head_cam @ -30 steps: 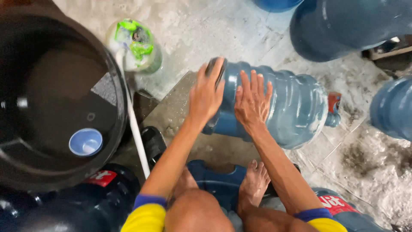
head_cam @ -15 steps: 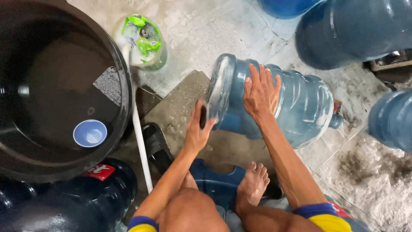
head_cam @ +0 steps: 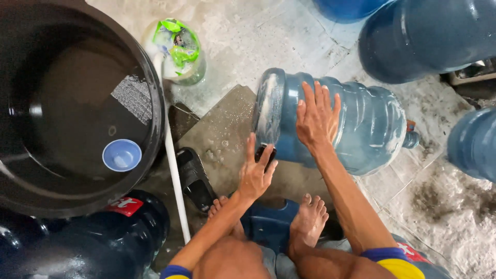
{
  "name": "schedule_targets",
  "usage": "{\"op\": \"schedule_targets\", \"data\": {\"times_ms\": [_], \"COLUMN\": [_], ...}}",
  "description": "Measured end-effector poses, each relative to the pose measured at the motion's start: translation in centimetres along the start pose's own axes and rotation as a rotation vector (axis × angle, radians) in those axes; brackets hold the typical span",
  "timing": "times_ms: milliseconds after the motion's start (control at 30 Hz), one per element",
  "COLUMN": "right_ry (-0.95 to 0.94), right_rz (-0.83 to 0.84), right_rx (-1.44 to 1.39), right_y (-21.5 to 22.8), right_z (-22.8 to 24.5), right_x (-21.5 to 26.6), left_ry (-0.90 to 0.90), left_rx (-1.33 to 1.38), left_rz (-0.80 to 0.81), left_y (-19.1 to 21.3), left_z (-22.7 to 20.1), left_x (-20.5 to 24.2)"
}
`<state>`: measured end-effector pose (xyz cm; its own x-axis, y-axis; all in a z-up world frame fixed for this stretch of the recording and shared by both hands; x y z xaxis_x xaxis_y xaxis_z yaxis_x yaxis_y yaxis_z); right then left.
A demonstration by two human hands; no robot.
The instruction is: The person scrubs a large blue water jug with a brush and soapy water. They rotate the jug to clean different sides and dip the brush into a bucket of soapy water to reload it.
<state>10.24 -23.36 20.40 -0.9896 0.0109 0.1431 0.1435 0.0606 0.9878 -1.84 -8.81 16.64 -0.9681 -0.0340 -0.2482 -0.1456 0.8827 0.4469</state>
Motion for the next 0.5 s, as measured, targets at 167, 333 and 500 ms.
{"op": "schedule_targets", "data": {"times_ms": [167,333,500], "right_ry": [0.093,0.181,0.131], "right_rz": [-0.184,-0.508,-0.585], "right_rx": [-0.015,-0.02,-0.166], "right_y": [-0.6,-2.7,-3.1], "right_z": [-0.1,-1.5,-2.8], "right_x": [2.7,5.6,6.9], "left_ry": [0.253,-0.179,-0.558], "left_rx": [0.201,0.233,0.069], "left_rz": [0.093,0.145,0.283], "left_y": [-0.4,3.2,3.3], "left_z": [1.5,-0.9,-0.9], "left_x": [-12.4,-6.3,1.1]}}
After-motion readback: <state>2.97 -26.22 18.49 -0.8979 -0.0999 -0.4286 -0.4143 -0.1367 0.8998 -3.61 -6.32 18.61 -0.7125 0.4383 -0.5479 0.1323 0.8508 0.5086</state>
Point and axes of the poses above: each hand's wrist, its own x-axis away from the middle knuckle, its own y-axis out of the back of the hand, z = x × y, the point moved 1 cm from there along -x, towards the middle knuckle, and after that the axes turned 13 degrees about x, right-handed, at the moved point
